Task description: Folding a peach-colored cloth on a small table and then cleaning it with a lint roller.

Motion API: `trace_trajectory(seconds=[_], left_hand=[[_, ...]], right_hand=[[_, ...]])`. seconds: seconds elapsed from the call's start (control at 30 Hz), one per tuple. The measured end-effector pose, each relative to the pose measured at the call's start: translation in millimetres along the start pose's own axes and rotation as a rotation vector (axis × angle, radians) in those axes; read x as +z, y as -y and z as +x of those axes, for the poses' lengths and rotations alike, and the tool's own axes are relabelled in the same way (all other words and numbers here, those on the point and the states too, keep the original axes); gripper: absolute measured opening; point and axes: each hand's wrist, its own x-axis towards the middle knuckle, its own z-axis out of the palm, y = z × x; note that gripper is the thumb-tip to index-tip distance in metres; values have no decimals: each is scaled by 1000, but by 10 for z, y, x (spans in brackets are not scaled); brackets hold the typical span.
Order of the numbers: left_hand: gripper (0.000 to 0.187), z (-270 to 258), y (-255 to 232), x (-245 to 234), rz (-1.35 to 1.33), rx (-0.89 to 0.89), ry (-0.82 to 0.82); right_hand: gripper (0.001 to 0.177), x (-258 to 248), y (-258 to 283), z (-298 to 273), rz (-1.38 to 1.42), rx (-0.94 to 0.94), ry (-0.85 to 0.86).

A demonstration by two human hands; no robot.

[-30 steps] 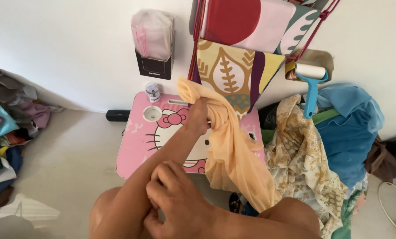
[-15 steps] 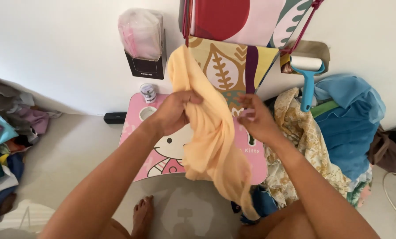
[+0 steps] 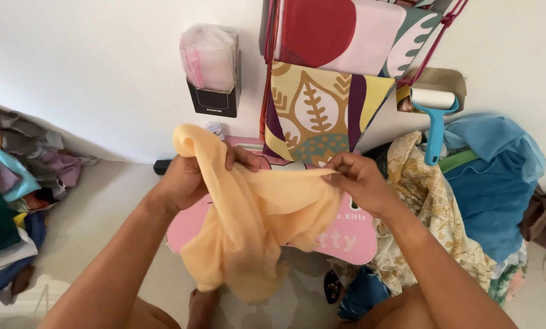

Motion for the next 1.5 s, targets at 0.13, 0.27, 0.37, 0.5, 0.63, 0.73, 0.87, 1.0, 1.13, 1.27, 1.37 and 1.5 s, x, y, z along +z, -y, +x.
trace_trajectory(seconds=[0.13, 0.27, 0.37, 0.5, 0.63, 0.73, 0.87, 1.0, 1.13, 1.27, 1.37, 1.5], left_hand=[[30, -70, 91, -131, 346, -164, -347], [54, 66, 288, 71, 621, -88, -414], [83, 166, 443, 573, 798, -53, -123], [26, 276, 699, 657, 851, -217, -145], [14, 437, 519, 646, 752, -87, -358], [18, 514, 439, 543, 679, -77, -550], [16, 562, 617, 104, 797, -34, -677], [16, 500, 567, 116, 1001, -62, -649], [52, 395, 543, 387, 1171, 214, -328], [65, 372, 522, 667, 1237, 379, -25], [52, 399, 741, 622, 1472, 477, 20], [32, 446, 946, 525, 1523, 470, -65]], right_hand=[[13, -23, 86, -92, 51, -3, -121], [13, 116, 161, -164, 71, 8, -75], [14, 255, 168, -151, 47, -11, -4], [17, 329, 397, -119, 34, -5, 25], [23, 179, 271, -93, -8, 81, 119], [8, 68, 55, -97, -66, 98, 197], [13, 30, 138, -110, -72, 78, 132], [15, 18, 50, -105, -26, 49, 32], [17, 154, 69, -42, 179, 193, -219], [18, 303, 158, 77, 314, 258, -330], [20, 324, 143, 155, 342, 304, -358], [16, 321, 6, 173, 344, 292, -390]])
